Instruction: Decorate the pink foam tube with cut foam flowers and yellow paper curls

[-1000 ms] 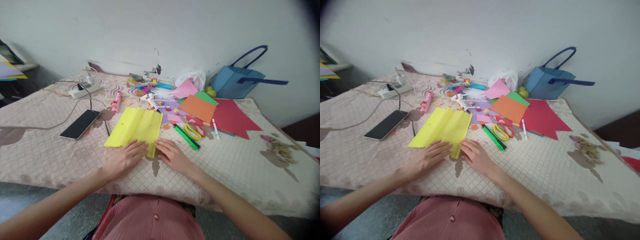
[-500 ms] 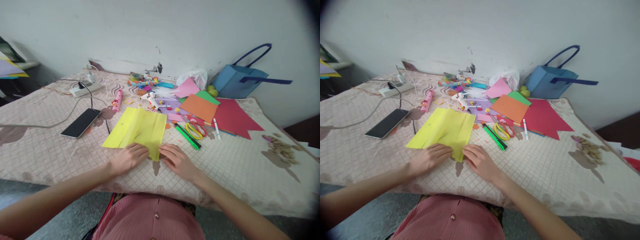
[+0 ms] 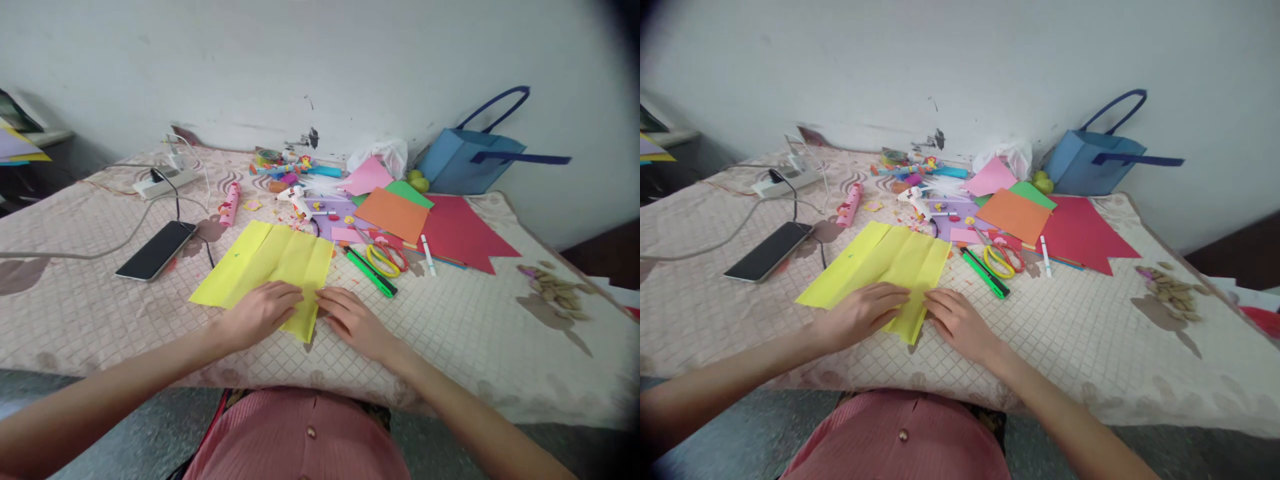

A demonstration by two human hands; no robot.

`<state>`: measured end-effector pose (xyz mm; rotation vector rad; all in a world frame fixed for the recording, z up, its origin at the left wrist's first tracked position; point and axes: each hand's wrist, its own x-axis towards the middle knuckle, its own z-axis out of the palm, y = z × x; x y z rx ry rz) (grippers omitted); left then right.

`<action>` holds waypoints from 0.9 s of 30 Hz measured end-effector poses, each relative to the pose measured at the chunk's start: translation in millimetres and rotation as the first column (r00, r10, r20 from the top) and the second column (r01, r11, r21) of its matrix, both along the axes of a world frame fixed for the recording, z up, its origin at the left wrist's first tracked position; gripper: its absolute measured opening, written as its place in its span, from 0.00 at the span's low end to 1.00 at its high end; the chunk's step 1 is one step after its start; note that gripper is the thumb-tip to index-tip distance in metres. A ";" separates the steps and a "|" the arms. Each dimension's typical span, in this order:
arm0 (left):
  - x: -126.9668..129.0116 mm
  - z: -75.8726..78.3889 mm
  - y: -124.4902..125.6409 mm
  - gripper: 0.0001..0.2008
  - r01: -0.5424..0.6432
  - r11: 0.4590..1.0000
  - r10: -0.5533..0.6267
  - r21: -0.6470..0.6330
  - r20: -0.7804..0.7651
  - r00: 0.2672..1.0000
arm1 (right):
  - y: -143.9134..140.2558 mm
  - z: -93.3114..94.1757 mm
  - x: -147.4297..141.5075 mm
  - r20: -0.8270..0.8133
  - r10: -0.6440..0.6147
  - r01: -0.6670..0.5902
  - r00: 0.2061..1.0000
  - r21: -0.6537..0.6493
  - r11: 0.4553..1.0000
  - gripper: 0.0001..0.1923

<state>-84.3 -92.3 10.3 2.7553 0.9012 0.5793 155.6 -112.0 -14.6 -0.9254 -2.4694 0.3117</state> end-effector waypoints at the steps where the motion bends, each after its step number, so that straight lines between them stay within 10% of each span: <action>1: 7.9 1.8 12.4 0.10 -0.012 0.999 0.012 -0.053 0.005 1.000 | 0.3 -0.4 -0.5 -0.003 -0.008 0.008 1.000 0.004 1.000 0.17; 5: 44.4 3.9 68.6 0.09 -0.186 0.917 0.206 -0.352 0.019 0.978 | -2.2 -2.4 0.5 -0.004 -0.051 0.051 0.999 0.019 0.998 0.17; 11: 92.4 -6.6 124.5 0.16 -0.331 0.843 0.363 -0.425 -0.005 0.932 | -4.1 -7.1 1.5 0.036 -0.002 0.002 0.999 0.013 1.000 0.17; 27: 99.4 -21.7 153.4 0.11 -0.294 0.753 0.417 -0.588 0.081 0.906 | -6.7 -9.2 -4.6 0.048 0.023 -0.024 0.999 0.024 0.999 0.16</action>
